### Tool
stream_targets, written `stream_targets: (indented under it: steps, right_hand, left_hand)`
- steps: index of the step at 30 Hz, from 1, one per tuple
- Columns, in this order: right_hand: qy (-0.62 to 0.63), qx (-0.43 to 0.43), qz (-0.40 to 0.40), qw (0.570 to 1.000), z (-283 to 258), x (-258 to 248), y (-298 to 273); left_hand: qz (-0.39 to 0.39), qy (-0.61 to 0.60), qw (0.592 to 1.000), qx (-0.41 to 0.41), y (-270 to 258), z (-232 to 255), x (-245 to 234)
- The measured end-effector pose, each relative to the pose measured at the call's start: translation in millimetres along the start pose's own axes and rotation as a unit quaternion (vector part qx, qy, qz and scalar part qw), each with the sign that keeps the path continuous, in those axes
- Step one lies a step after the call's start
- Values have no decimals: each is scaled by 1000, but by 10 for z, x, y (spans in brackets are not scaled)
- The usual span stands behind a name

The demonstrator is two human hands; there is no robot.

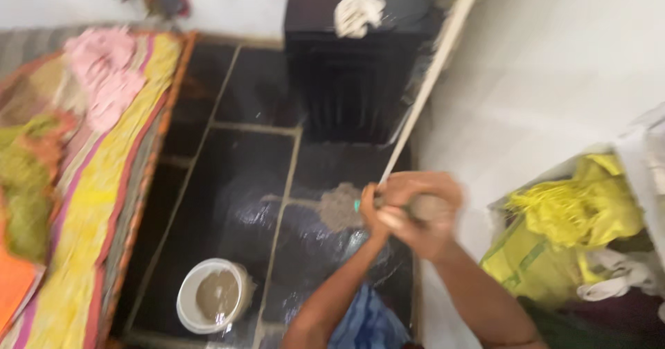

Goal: The person mops the dark stone floor in a small room, dipping the mop into a bucket of water and wringing it out by hand before scrubbing the floor around a bed and a dark appliance.

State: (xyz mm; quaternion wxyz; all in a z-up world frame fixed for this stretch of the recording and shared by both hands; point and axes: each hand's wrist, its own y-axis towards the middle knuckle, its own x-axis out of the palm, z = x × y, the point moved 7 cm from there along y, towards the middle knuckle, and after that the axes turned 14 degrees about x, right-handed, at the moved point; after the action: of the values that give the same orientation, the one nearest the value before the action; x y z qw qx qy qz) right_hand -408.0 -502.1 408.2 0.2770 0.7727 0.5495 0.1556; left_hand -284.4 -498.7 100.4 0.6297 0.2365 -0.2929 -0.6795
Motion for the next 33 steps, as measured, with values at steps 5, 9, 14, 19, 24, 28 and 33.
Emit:
stream_targets:
  steps: [5, 9, 14, 19, 24, 28, 33]
  right_hand:
    - [99, -5, -27, 995, -1104, 90, -480]
    - [14, -147, -126, 981, -1219, 502, -756]
    - [27, -87, -132, 987, 84, 1341, -1208]
    - [-31, -106, -186, 976, 1181, 1720, -1828]
    - [-18, -142, -249, 958, 1893, 1881, -1970]
    - [-10, -124, -247, 961, 2360, 1945, -1536]
    - [-60, -105, -233, 965, 3048, 2237, -786]
  left_hand:
    - [100, 64, 989, -83, 275, 693, -425]
    - [85, 87, 991, -59, 436, 515, -1004]
    - [-165, 252, 949, 94, 433, 291, -1891]
    - [-435, 143, 866, 202, -358, -38, -2137]
    - [-461, 226, 856, 63, -640, -994, -2124]
    - [-427, 191, 884, 13, -323, -1494, -2063]
    - [-407, 218, 886, -46, 522, -2031, -2171]
